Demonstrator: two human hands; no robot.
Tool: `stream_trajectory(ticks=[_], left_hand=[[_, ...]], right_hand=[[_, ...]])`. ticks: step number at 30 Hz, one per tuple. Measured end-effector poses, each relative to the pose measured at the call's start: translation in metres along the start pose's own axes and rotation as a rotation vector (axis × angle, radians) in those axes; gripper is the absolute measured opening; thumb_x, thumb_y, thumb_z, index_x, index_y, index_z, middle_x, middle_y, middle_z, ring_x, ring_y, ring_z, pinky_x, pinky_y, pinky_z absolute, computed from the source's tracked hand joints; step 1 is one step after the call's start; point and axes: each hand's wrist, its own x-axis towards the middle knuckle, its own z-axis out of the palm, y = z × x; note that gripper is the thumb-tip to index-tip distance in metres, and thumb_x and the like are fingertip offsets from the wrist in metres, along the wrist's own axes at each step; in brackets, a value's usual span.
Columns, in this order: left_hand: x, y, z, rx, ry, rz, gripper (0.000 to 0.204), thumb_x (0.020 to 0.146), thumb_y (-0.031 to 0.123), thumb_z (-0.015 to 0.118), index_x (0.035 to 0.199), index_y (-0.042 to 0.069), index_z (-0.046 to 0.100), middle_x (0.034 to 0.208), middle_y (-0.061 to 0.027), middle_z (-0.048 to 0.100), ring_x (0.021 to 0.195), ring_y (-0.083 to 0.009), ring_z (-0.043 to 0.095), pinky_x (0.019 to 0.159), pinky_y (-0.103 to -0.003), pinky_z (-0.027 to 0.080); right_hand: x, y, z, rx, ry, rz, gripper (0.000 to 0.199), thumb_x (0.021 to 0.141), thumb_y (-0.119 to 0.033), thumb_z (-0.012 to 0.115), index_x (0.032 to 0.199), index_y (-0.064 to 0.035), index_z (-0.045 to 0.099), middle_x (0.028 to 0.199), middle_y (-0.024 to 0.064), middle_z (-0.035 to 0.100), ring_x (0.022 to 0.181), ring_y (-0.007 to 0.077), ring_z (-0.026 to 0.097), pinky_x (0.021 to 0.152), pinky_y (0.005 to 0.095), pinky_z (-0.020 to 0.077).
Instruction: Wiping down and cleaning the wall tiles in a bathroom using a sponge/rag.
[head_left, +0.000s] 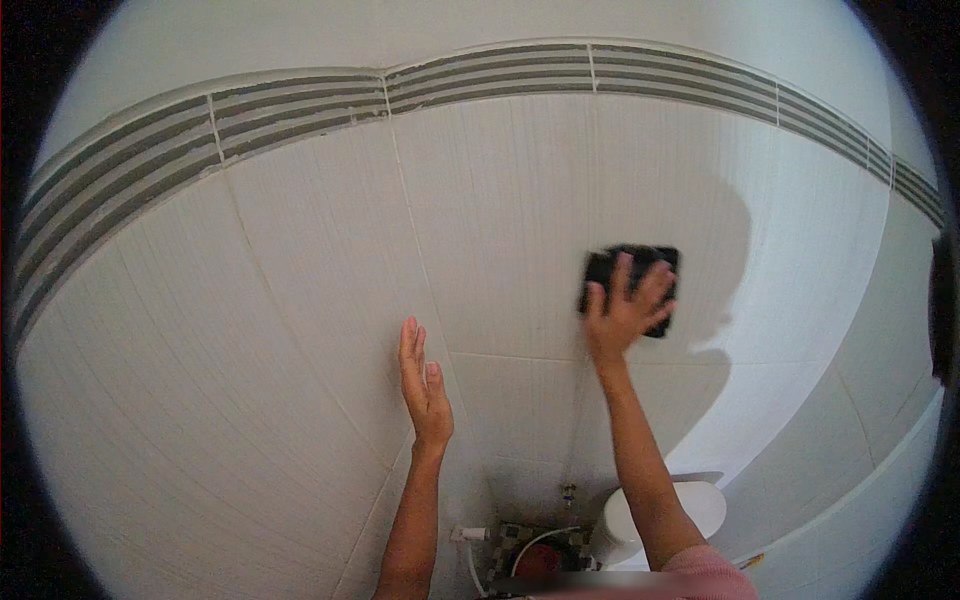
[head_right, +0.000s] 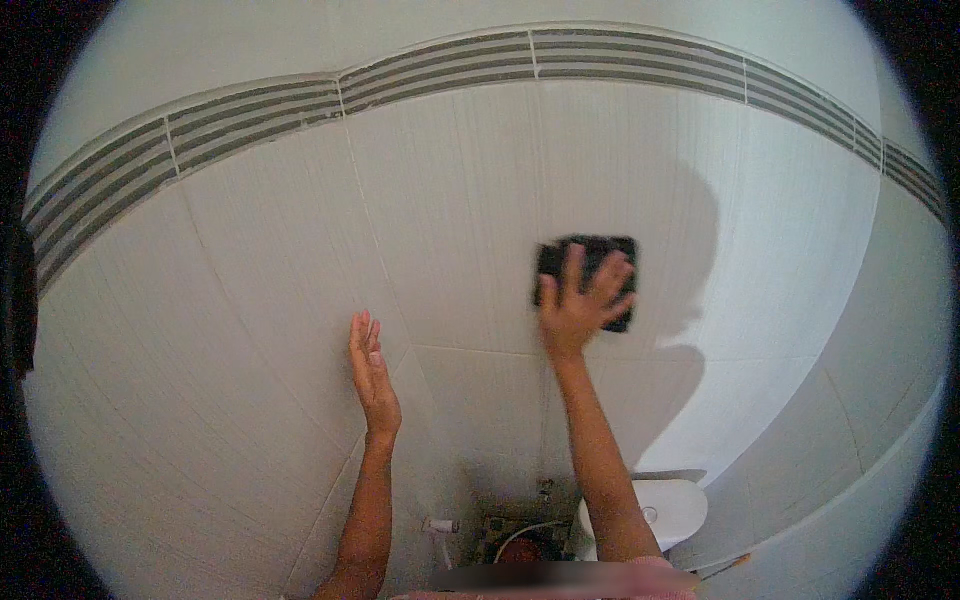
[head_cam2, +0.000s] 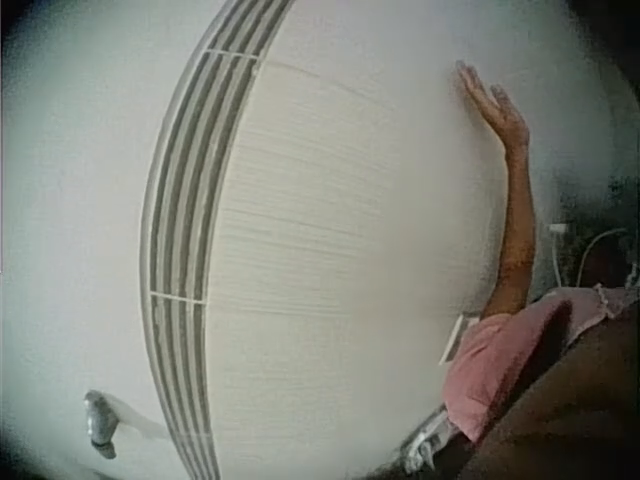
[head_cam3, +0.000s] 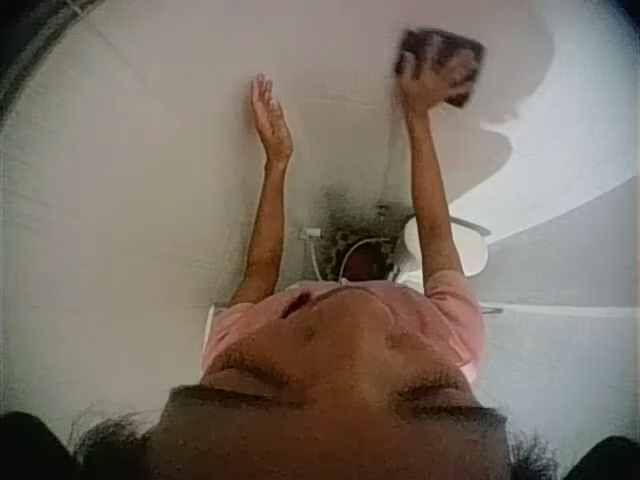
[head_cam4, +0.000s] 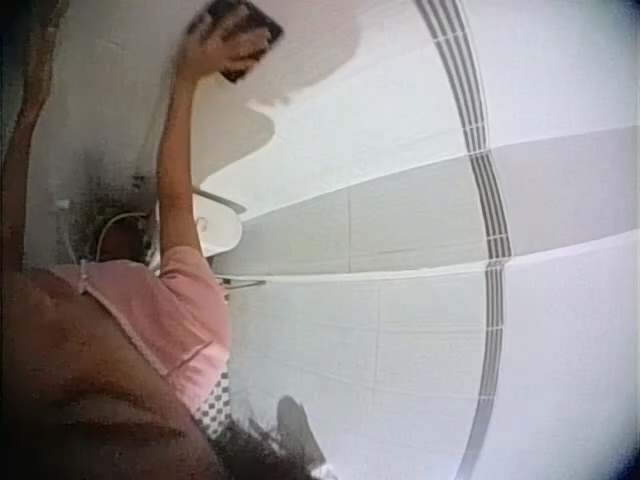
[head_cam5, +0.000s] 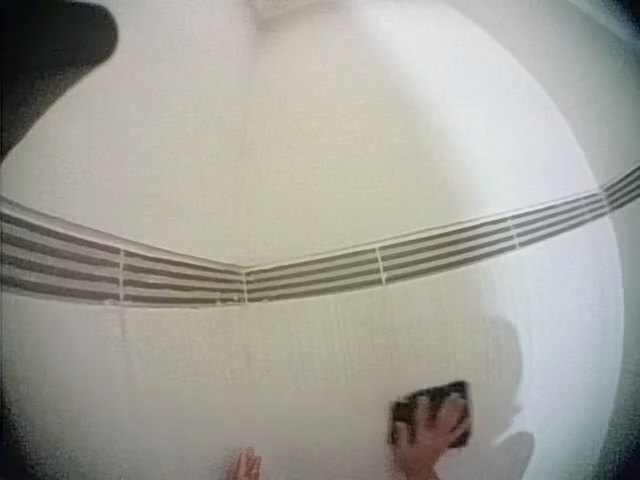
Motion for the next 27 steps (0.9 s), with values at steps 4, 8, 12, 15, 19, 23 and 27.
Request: stream_trajectory(ticks=[4, 8, 12, 15, 19, 23, 27], left_hand=[[0.001, 0.005, -0.005, 0.010, 0.007, 0.004, 0.062, 0.095, 0.043, 0.034, 0.142, 0.005, 0.020, 0.144, -0.0168, 0.028, 0.130, -0.0316, 0.032, 0.107, -0.047, 0.020], [-0.003, 0.007, -0.004, 0.061, 0.026, -0.014, 0.060, 0.096, 0.041, 0.034, 0.141, 0.004, 0.022, 0.143, -0.0162, 0.030, 0.128, -0.0303, 0.035, 0.105, -0.046, 0.023], [-0.007, 0.005, 0.002, 0.072, 0.016, -0.053, 0.058, 0.096, 0.039, 0.034, 0.141, 0.005, 0.023, 0.143, -0.0154, 0.032, 0.128, -0.0297, 0.036, 0.105, -0.046, 0.025], [-0.007, 0.002, 0.010, 0.100, -0.044, -0.055, 0.056, 0.096, 0.038, 0.034, 0.141, 0.006, 0.025, 0.143, -0.0147, 0.032, 0.128, -0.0295, 0.036, 0.105, -0.047, 0.025], [-0.009, -0.004, 0.026, 0.088, -0.088, -0.099, 0.055, 0.096, 0.039, 0.034, 0.141, 0.008, 0.026, 0.143, -0.0141, 0.032, 0.128, -0.0295, 0.036, 0.105, -0.047, 0.025], [-0.010, -0.010, 0.039, 0.068, -0.125, -0.093, 0.055, 0.096, 0.040, 0.035, 0.140, 0.007, 0.029, 0.142, -0.0136, 0.032, 0.127, -0.0297, 0.037, 0.104, -0.047, 0.027], [-0.008, -0.011, 0.031, 0.072, -0.088, -0.087, 0.053, 0.096, 0.040, 0.035, 0.138, 0.007, 0.032, 0.141, -0.0135, 0.033, 0.126, -0.0288, 0.038, 0.103, -0.046, 0.029]], right_hand=[[-0.009, -0.099, 0.027, 0.204, -0.186, -0.216, 0.057, 0.088, -0.043, 0.049, 0.140, -0.0276, 0.033, 0.149, 0.0153, 0.015, 0.139, 0.0327, 0.008, 0.105, 0.0593, -0.0039], [-0.055, -0.145, 0.040, 0.349, -0.267, -0.430, 0.057, 0.086, -0.026, 0.051, 0.140, -0.0271, 0.032, 0.148, 0.0063, 0.024, 0.138, 0.0226, 0.016, 0.108, 0.0546, 0.0017], [-0.123, -0.102, 0.020, 0.198, -0.424, -0.605, 0.051, 0.087, -0.028, 0.053, 0.136, -0.0290, 0.039, 0.144, 0.0029, 0.033, 0.135, 0.0193, 0.025, 0.108, 0.0514, 0.0067], [-0.145, -0.032, 0.005, 0.097, -0.461, -0.814, 0.053, 0.086, -0.032, 0.055, 0.137, -0.0314, 0.038, 0.144, 0.0015, 0.032, 0.137, 0.0205, 0.022, 0.109, 0.0515, 0.0031], [-0.126, 0.084, -0.018, 0.093, -0.399, -0.503, 0.054, 0.080, -0.046, 0.060, 0.131, -0.0351, 0.046, 0.147, 0.0064, 0.027, 0.139, 0.0256, 0.015, 0.107, 0.0551, -0.0053], [-0.080, 0.199, -0.048, -0.062, -0.076, -0.159, 0.058, 0.079, -0.041, 0.057, 0.133, -0.0231, 0.045, 0.146, 0.0211, 0.021, 0.136, 0.0413, 0.015, 0.105, 0.0607, 0.0027], [-0.037, 0.249, -0.069, -0.179, 0.243, 0.286, 0.052, 0.093, -0.036, 0.040, 0.139, -0.0127, 0.035, 0.147, 0.0201, 0.019, 0.136, 0.0381, 0.016, 0.105, 0.0581, 0.0115]])
